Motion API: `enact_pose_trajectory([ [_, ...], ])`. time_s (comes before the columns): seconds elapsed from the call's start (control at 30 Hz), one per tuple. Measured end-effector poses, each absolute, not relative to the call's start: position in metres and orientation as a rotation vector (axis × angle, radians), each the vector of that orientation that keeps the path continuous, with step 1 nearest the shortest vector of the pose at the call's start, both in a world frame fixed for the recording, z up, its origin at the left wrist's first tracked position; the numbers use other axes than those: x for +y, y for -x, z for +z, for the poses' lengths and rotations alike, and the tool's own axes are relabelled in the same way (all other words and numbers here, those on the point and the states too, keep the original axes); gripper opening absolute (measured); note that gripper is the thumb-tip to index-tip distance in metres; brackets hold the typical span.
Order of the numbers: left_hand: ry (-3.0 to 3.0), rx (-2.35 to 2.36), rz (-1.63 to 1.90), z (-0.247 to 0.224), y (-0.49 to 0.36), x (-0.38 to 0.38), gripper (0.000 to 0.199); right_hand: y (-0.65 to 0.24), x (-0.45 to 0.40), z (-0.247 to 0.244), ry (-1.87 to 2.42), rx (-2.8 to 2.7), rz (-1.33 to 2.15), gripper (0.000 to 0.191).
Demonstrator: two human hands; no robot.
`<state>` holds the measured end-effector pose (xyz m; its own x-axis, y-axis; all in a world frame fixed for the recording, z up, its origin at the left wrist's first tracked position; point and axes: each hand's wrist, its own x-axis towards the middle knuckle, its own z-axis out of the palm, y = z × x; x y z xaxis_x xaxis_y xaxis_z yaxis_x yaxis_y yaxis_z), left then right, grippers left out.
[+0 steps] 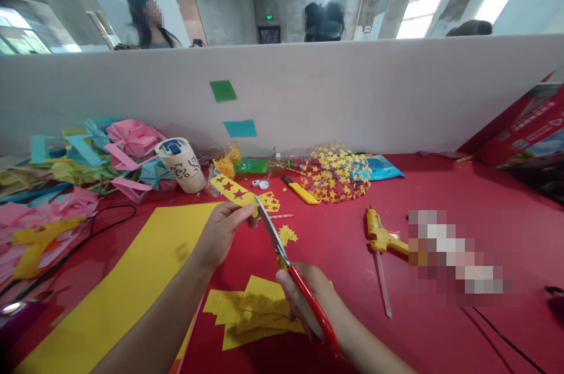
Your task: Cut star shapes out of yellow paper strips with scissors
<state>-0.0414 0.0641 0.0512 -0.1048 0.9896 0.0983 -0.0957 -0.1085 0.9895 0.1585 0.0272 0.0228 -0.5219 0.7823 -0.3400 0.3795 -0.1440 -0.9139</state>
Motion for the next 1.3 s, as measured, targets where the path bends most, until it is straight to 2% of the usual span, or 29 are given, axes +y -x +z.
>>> enact_pose_trajectory([
  [0.27,-1.159,1.150,1.411,0.050,0.047,0.065,0.021,-0.164,0.035,0.007,1.289,-1.855,1.784,0.055],
  [0.47,-1.131,1.071,1.433,0.052,0.049,0.067,0.022,-0.164,0.039,0.005,1.303,-1.876,1.814,0.045],
  [0.67,-1.087,1.021,1.513,0.056,0.051,0.069,0.016,-0.161,0.039,-0.002,1.325,-1.882,1.711,0.048],
  [0.97,-1.313,1.077,1.449,0.059,0.059,0.067,0.019,-0.164,0.039,0.014,1.260,-1.886,1.782,0.046],
  [1.3,-1.385,1.157,1.395,0.064,0.065,0.066,0.017,-0.164,0.038,0.008,1.285,-1.889,1.783,0.042],
])
